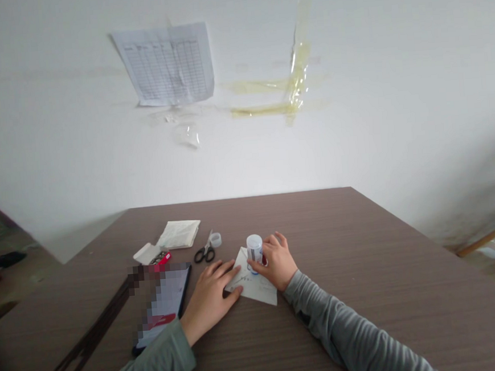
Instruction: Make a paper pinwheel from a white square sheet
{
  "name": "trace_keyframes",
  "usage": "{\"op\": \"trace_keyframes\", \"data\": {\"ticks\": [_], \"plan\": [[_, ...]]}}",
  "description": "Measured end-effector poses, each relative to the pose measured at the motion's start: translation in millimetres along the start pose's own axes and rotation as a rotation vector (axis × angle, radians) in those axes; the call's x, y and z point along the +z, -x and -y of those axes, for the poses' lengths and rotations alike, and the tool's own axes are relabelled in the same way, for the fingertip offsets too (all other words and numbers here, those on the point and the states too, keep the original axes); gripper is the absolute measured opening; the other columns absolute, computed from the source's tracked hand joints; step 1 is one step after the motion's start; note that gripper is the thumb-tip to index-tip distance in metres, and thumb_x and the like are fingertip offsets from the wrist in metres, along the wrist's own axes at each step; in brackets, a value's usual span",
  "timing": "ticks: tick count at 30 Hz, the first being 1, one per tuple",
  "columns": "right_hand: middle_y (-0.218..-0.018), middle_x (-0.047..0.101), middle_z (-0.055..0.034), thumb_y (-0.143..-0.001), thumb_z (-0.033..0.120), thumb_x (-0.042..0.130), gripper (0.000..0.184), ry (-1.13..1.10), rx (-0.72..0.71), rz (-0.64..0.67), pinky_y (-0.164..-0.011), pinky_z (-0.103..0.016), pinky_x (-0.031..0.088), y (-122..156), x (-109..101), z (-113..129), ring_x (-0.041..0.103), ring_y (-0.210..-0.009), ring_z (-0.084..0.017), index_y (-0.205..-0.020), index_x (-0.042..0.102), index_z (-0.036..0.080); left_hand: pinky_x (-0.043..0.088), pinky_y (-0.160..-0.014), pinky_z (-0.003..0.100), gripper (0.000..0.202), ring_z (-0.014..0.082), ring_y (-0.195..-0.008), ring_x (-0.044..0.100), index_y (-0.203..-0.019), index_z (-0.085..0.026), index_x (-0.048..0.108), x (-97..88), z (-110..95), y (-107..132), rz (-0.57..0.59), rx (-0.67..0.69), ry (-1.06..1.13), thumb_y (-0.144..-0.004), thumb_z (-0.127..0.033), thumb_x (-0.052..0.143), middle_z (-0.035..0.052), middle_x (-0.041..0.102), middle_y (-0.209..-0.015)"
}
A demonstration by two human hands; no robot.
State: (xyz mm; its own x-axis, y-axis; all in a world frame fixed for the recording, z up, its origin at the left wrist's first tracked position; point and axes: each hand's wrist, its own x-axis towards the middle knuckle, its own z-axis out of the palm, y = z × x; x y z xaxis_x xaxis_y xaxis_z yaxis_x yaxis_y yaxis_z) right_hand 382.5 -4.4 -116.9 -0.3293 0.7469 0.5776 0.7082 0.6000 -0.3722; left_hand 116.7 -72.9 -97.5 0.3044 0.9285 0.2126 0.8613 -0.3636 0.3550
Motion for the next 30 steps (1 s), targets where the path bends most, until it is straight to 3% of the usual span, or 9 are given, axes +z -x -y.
{"op": "trace_keyframes", "data": {"ticks": [11, 18, 22, 26, 30], "plan": [[-0.086, 0.081, -0.0014, -0.103, 0.038, 0.102, 0.039, -0.022, 0.016, 0.002, -0.141, -0.075, 0.053, -0.6, -0.5, -0.9, 0.08, -0.107, -0.035, -0.079, 0.071, 0.031, 0.056, -0.15, 0.073, 0.051, 0.0474, -0.173, 0.073, -0.164, -0.033, 0.094, 0.3, 0.1, 0.4, 0.011, -0.007, -0.005, -0.113, -0.036, 0.09, 0.0131, 0.086, -0.18], [-0.101, 0.09, -0.0089, -0.108, 0.042, 0.098, 0.03, -0.044, 0.122, -0.113, -0.136, -0.073, 0.058, 3.0, -2.2, -14.5, 0.084, -0.12, -0.043, -0.085, 0.082, 0.032, 0.054, -0.153, 0.075, 0.051, 0.0498, -0.174, 0.071, -0.164, -0.029, 0.094, -2.1, -3.5, 1.2, 0.024, -0.028, 0.0, -0.113, -0.033, 0.089, 0.0145, 0.084, -0.181], [-0.117, 0.097, -0.0123, -0.111, 0.049, 0.092, 0.017, -0.103, 0.117, -0.211, -0.134, -0.074, 0.06, 6.0, -4.2, -22.1, 0.086, -0.127, -0.046, -0.103, 0.096, 0.034, 0.053, -0.153, 0.074, 0.053, 0.0505, -0.174, 0.07, -0.166, -0.03, 0.093, -1.7, -1.1, 2.1, 0.035, -0.018, -0.001, -0.113, -0.034, 0.085, 0.014, 0.084, -0.182], [-0.131, 0.098, -0.0142, -0.111, 0.055, 0.09, 0.032, -0.151, 0.137, -0.272, -0.127, -0.071, 0.065, 7.4, -3.4, -26.1, 0.087, -0.129, -0.047, -0.132, 0.099, 0.032, 0.058, -0.15, 0.075, 0.051, 0.0512, -0.17, 0.074, -0.162, -0.032, 0.095, 1.9, 3.4, 2.6, -0.016, 0.01, 0.012, -0.111, -0.031, 0.086, 0.0133, 0.085, -0.18], [-0.127, 0.096, -0.0135, -0.106, 0.044, 0.096, 0.04, -0.114, 0.159, -0.234, -0.128, -0.066, 0.063, 6.8, -3.2, -26.4, 0.085, -0.127, -0.046, -0.144, 0.098, 0.032, 0.059, -0.15, 0.075, 0.051, 0.0509, -0.169, 0.075, -0.16, -0.034, 0.096, 5.4, 6.8, 1.9, -0.028, 0.008, 0.014, -0.11, -0.028, 0.089, 0.0124, 0.084, -0.182]]}}
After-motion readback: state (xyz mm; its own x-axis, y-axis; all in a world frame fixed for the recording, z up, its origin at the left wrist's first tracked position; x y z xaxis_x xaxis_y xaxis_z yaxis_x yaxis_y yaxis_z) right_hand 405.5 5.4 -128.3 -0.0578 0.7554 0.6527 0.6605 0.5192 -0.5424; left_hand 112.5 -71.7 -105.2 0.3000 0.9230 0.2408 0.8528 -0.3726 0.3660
